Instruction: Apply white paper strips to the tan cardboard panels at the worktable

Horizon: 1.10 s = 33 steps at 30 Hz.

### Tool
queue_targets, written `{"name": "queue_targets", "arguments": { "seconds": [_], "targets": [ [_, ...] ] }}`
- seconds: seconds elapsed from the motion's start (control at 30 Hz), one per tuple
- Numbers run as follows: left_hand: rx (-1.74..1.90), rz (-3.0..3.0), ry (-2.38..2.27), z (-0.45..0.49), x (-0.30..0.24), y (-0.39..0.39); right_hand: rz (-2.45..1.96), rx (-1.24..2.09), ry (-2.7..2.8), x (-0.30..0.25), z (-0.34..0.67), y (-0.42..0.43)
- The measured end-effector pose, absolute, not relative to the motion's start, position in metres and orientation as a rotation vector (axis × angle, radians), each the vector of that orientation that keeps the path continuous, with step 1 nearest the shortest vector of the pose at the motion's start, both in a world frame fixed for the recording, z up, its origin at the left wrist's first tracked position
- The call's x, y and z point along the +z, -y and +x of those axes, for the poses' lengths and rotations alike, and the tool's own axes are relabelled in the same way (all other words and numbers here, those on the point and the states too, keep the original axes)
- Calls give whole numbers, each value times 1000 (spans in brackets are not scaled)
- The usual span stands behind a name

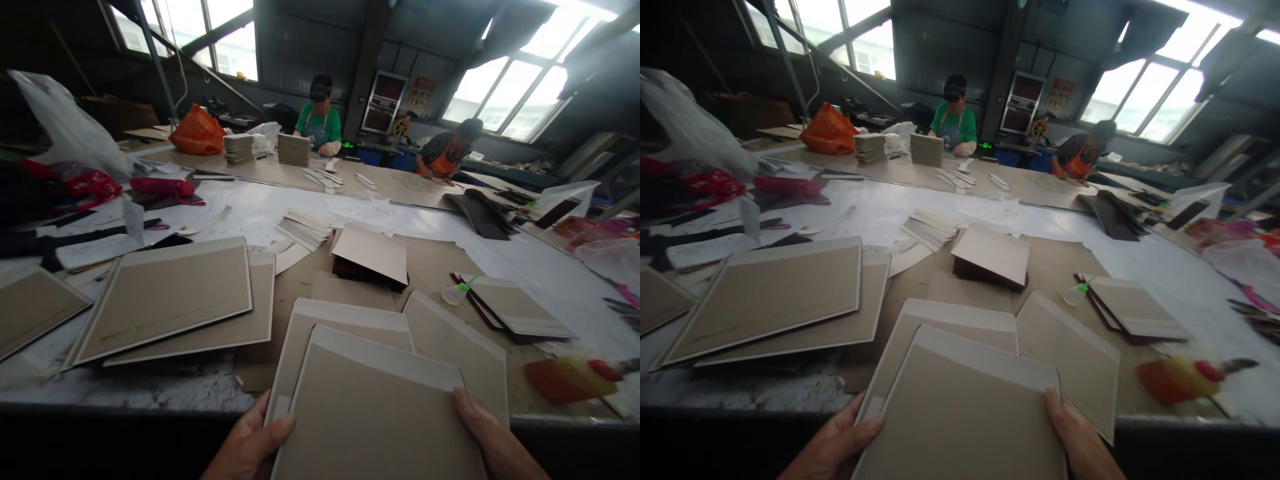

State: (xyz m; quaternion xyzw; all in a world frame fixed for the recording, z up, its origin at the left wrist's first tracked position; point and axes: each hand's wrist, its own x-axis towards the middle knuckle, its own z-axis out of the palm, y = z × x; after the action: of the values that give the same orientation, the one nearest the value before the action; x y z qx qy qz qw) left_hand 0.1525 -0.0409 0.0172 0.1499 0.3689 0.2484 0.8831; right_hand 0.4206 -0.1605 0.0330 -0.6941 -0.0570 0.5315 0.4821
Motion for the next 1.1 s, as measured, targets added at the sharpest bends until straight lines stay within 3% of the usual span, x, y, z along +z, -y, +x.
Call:
{"name": "queue_targets", "arguments": {
  "seconds": [0.13,0.33,0.83,1.1],
  "targets": [
    [467,506,-729,144,2,30,-1615,1359,387,45,406,136],
    [431,701,-797,128,-8,-1,-1836,1154,678,34,402,93],
    [405,805,-1002,113,3,-13,-1693,1158,414,36,431,74],
    [353,878,-1081,119,1,-1,-1850,1106,645,18,426,24]
  ]
}}
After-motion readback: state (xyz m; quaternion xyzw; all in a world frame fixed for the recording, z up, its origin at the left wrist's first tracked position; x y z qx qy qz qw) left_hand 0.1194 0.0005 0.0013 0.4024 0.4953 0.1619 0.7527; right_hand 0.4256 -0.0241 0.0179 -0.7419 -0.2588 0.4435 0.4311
